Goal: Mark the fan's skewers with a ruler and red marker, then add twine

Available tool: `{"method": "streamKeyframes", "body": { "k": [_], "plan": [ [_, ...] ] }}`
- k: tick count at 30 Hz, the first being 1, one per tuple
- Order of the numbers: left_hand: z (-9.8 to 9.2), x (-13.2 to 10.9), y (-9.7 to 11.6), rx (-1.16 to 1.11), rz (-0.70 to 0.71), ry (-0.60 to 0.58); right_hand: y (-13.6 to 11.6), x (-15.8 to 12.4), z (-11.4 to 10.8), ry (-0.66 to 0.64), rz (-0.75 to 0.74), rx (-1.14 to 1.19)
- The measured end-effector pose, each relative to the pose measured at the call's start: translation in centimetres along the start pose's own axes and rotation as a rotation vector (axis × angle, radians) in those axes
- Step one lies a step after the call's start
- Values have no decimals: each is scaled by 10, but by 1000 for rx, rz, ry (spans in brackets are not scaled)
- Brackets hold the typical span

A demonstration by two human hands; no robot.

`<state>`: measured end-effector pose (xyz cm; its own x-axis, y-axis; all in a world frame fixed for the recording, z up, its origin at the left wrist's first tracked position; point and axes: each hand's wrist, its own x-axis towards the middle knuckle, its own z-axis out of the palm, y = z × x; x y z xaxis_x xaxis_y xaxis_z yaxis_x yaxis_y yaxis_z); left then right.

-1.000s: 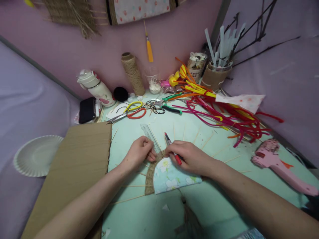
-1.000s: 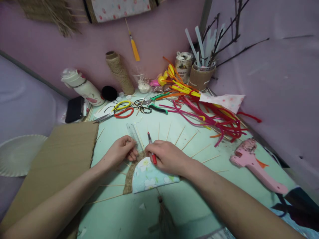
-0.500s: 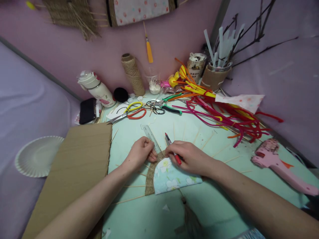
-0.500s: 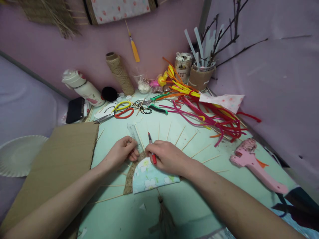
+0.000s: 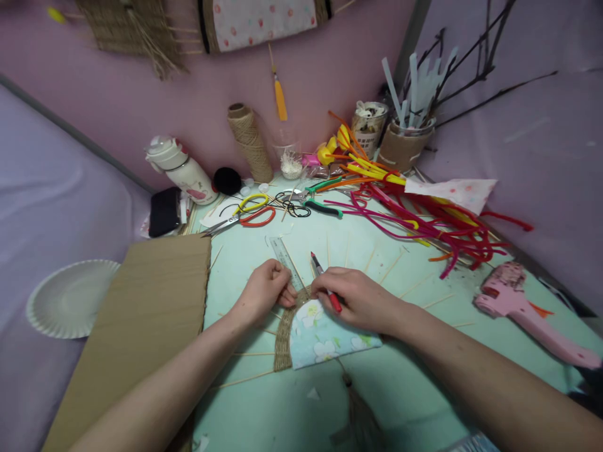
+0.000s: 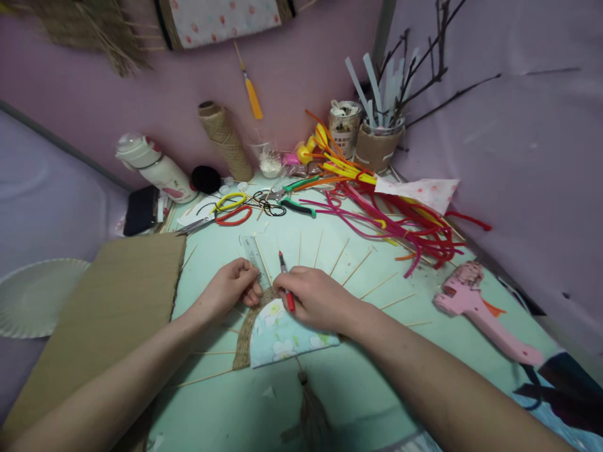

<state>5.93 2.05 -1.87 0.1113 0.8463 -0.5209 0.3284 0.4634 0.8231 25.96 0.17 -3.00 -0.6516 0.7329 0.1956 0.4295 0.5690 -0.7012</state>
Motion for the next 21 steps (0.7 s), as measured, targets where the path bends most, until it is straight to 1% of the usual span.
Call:
{"method": "streamKeyframes", "body": {
  "k": [2, 4, 9, 11, 15, 21],
  "plan": [
    [0, 0, 1, -2, -4, 3, 0, 0, 1, 14, -12, 2],
    [0, 0, 1, -4, -4, 1, 0, 0, 2, 56, -24, 10],
    [0, 1, -3, -14, 15, -7, -1, 1, 7, 276, -44, 94],
    [-1, 2, -4, -24, 27, -9, -2, 2, 8, 328, -23, 144],
    [-1, 3, -7, -40, 31, -14, -5, 4, 9, 349, 44, 224],
    [-1, 4, -9, -49, 27, -11, -6, 6, 14, 406, 111, 244]
  ]
}}
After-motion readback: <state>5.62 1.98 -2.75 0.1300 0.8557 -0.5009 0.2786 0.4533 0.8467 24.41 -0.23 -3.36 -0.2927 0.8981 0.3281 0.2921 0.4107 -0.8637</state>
